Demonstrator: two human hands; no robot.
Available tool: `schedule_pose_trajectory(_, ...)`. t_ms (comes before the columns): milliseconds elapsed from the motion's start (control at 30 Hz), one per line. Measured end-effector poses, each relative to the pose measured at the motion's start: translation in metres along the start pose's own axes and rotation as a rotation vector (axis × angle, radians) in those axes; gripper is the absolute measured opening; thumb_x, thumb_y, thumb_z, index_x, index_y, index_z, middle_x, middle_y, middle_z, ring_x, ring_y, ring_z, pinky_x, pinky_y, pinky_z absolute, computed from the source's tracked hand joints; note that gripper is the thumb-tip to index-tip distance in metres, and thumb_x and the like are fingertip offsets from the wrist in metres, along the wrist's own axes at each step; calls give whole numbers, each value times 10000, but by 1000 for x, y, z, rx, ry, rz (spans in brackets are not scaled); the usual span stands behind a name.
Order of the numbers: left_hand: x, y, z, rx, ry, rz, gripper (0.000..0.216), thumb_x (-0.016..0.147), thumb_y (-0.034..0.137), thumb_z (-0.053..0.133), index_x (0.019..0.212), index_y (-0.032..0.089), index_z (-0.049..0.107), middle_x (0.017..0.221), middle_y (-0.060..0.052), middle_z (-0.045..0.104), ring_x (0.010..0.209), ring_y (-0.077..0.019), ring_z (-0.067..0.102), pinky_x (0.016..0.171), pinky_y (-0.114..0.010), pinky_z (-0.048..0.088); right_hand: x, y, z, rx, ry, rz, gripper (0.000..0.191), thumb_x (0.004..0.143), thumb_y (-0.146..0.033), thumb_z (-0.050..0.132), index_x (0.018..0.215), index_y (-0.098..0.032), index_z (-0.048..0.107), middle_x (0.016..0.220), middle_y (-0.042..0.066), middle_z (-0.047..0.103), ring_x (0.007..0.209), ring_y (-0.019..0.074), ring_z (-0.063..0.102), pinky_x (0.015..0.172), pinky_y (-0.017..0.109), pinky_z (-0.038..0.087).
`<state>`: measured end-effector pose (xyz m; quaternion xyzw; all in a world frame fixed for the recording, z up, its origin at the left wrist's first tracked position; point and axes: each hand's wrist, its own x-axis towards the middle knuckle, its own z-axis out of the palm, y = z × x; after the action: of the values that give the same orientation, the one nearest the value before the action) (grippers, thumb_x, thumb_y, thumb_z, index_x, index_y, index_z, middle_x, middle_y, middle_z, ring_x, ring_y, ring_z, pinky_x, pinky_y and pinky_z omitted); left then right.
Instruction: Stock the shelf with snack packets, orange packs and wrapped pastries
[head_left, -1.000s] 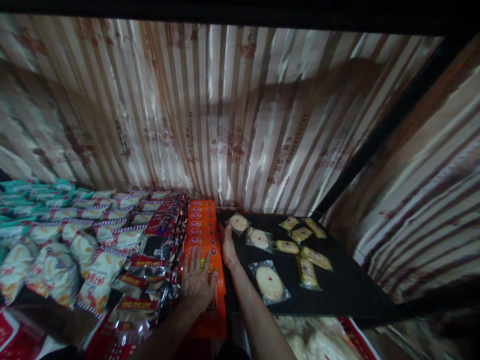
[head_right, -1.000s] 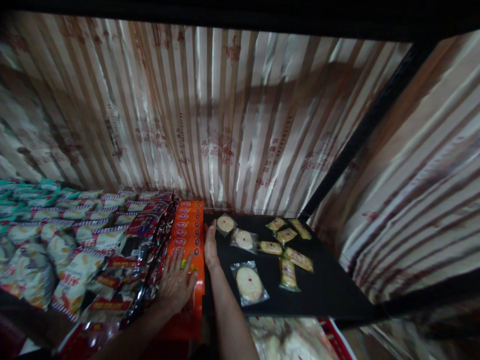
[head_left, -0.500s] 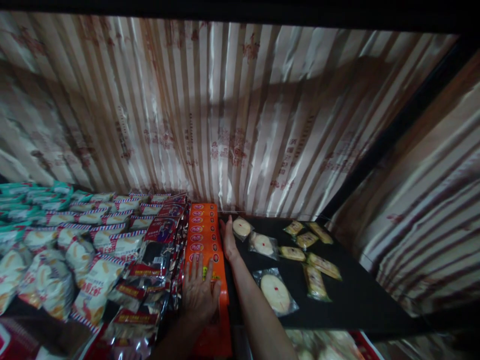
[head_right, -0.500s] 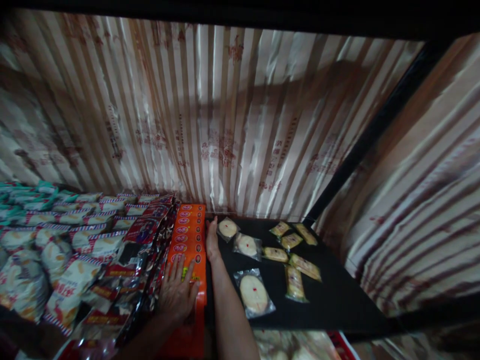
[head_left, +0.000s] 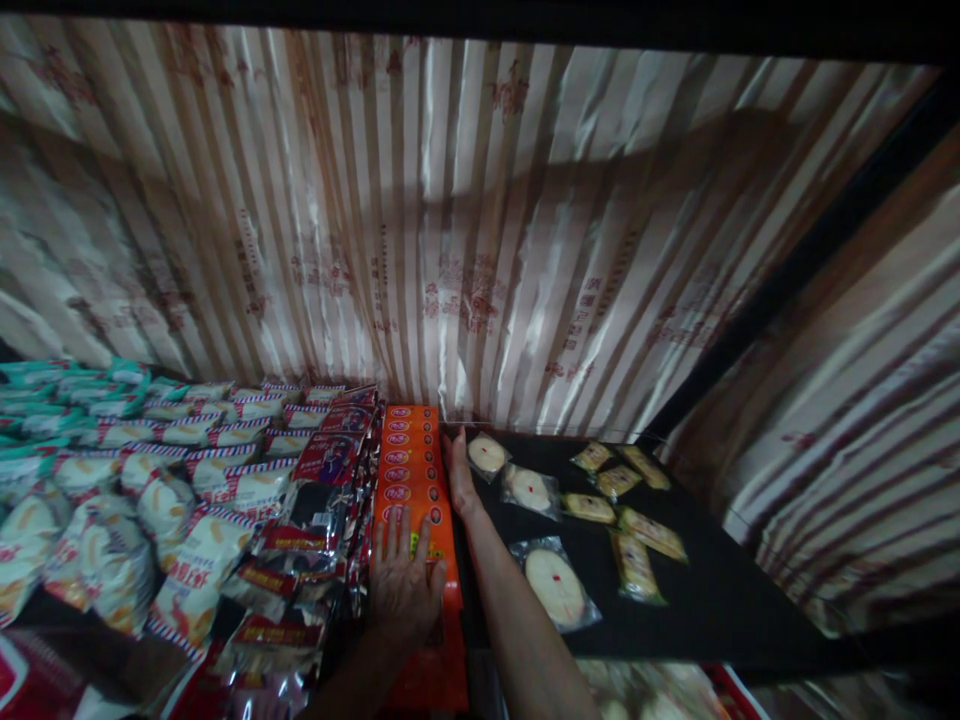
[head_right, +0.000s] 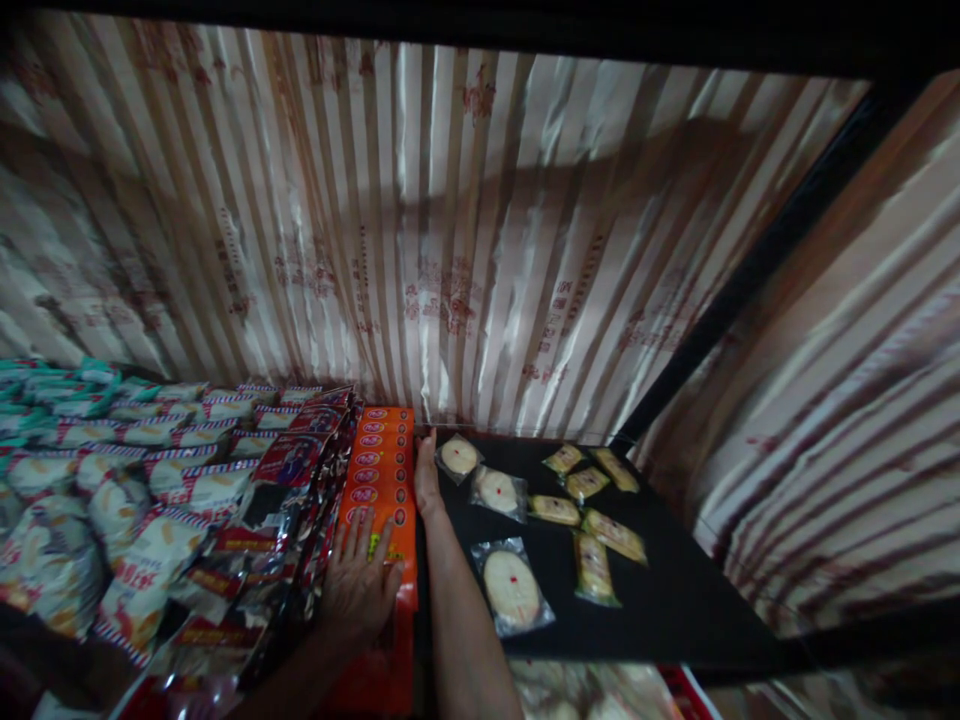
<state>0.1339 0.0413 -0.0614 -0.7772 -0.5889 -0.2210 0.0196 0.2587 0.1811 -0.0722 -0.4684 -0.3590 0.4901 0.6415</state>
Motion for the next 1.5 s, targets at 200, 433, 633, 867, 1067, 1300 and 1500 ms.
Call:
schedule_pose_trajectory(200, -1, 0, -3, -14, -106, -42, 550, 796, 465, 465, 1301, 249, 455, 1378, -67, 441, 1306, -298, 322, 1083, -494, 225, -51, -19, -13, 130, 75, 32, 757, 821, -685, 246, 1437, -294, 42, 1400, 36, 410, 1301, 187, 349, 1104, 432, 220)
schedule_pose_trajectory(433, -3, 1, -12, 7, -107, -12, 541, 816, 463, 443, 1306, 232, 451, 1389, -85, 423, 1321, -299, 296, 1084, -483, 224, -117, -27, -23, 211, 62, 23, 742, 832, -667, 260, 1437, -285, 66, 1312, 59, 520, 1266, 167, 404, 1087, 430, 244)
schedule_pose_trajectory(633, -4, 3, -16, 10, -126, -15, 527, 834, 455, 418, 1314, 239, 439, 1422, -87, 371, 1336, -292, 265, 1088, -474, 215, -144, -29, -25, 33, 24, 1, 736, 828, -666, 282, 1435, -279, 125, 1326, 52, 506, 1287, 170, 373, 1099, 407, 202)
schedule_pose_trajectory(867, -3, 3, -13, 20, -134, -24, 526, 843, 442, 390, 1318, 221, 435, 1424, -88, 370, 1342, -282, 252, 1095, -462, 195, -153, -32, -28, -315, 13, -18, 678, 818, -631, 370, 1401, -302, 257, 1360, 11, 465, 1286, 214, 375, 1114, 409, 164)
schedule_pose_trajectory(1067, -2, 6, -18, 25, -145, -46, 533, 842, 429, 392, 1326, 206, 424, 1416, -100, 380, 1344, -287, 244, 1095, -473, 193, -130, -20, -27, -327, 44, -68, 680, 816, -616, 395, 1382, -245, 326, 1444, -14, 321, 1375, 168, 148, 1144, 351, 53)
schedule_pose_trajectory(1300, -1, 8, -12, 41, -155, -66, 515, 851, 407, 395, 1345, 261, 384, 1422, -86, 375, 1343, -298, 241, 1092, -493, 191, -124, -24, -22, -662, -63, -94, 699, 876, -596, 193, 1421, -159, 219, 1477, 44, 240, 1364, 178, 192, 1134, 379, 136)
schedule_pose_trajectory(1500, -2, 9, -13, 33, -136, -62, 504, 849, 408, 417, 1340, 303, 381, 1416, -60, 390, 1339, -304, 250, 1082, -514, 207, -130, -24, -23, -701, -51, -90, 683, 889, -569, 141, 1428, -154, 195, 1465, 60, 275, 1337, 173, 270, 1118, 366, 207)
